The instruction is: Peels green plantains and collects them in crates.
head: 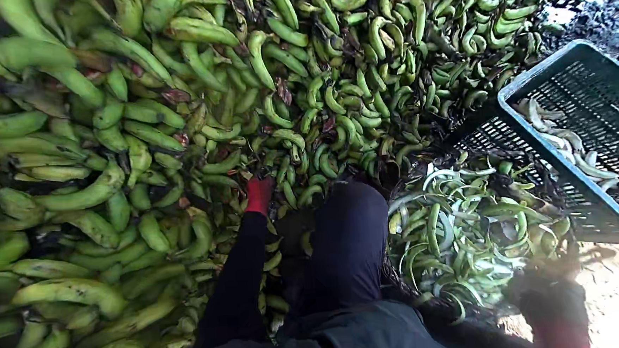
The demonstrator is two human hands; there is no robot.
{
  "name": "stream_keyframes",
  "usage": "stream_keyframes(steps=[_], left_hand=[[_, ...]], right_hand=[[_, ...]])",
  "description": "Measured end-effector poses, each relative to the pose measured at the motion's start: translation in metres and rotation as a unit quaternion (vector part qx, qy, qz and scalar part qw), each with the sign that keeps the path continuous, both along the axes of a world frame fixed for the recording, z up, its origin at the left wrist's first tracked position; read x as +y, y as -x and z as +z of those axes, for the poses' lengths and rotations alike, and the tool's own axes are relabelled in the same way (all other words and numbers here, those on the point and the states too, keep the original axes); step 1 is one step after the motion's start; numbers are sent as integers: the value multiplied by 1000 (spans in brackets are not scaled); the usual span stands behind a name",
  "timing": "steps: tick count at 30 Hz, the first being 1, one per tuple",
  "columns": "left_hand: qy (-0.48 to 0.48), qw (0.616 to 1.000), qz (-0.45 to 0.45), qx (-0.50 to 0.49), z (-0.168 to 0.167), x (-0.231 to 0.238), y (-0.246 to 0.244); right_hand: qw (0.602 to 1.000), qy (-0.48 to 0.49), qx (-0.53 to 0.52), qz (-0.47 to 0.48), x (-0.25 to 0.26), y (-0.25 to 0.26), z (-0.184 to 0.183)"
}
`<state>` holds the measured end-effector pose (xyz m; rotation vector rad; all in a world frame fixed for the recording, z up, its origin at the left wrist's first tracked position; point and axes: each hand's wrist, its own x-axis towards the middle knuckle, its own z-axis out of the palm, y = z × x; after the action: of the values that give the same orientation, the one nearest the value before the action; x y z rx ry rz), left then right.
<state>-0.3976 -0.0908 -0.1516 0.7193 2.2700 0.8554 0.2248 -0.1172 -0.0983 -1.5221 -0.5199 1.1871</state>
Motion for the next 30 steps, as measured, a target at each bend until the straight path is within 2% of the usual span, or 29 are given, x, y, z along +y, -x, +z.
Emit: stream_keyframes(steps=[3, 5, 6, 8, 9, 12, 15, 17, 19, 22, 25, 27, 30], left_hand=[[80, 993, -87, -14, -57, 1, -16], [146, 982, -119, 3, -87, 7, -32], [178, 976, -127, 10, -98, 11, -39], [201, 973, -106, 38, -113, 21, -52], [177, 979, -76, 63, -117, 29, -56], [28, 995, 46, 79, -102, 71, -51], [-84, 974, 209, 22, -78, 126, -24], [-60, 959, 277, -6, -68, 161, -3], [46, 970, 237, 0, -60, 185, 11], [114, 976, 185, 20, -56, 205, 17], [44, 969, 245, 6, -54, 194, -2], [-38, 970, 241, -9, -50, 176, -24], [-232, 937, 217, -148, -45, 156, -55]], right_hand=[[997, 17, -59, 51, -10, 5, 5], [993, 91, -81, 9, -11, 22, 18], [986, 131, -99, -18, -12, 33, 25], [991, 99, -84, 18, -25, 18, 13], [993, 85, -83, 26, -31, 13, 8], [994, 89, -66, 22, -43, 11, 7], [992, 119, -41, -10, -46, 30, 18], [991, 128, -36, -28, -47, 44, 24], [992, 116, -31, -22, -56, 37, 12], [991, 122, -45, -15, -64, 27, -6], [987, 151, -50, -33, -61, 45, 3], [986, 156, -49, -22, -60, 50, 2], [985, 165, -51, 9, -54, 55, -4]])
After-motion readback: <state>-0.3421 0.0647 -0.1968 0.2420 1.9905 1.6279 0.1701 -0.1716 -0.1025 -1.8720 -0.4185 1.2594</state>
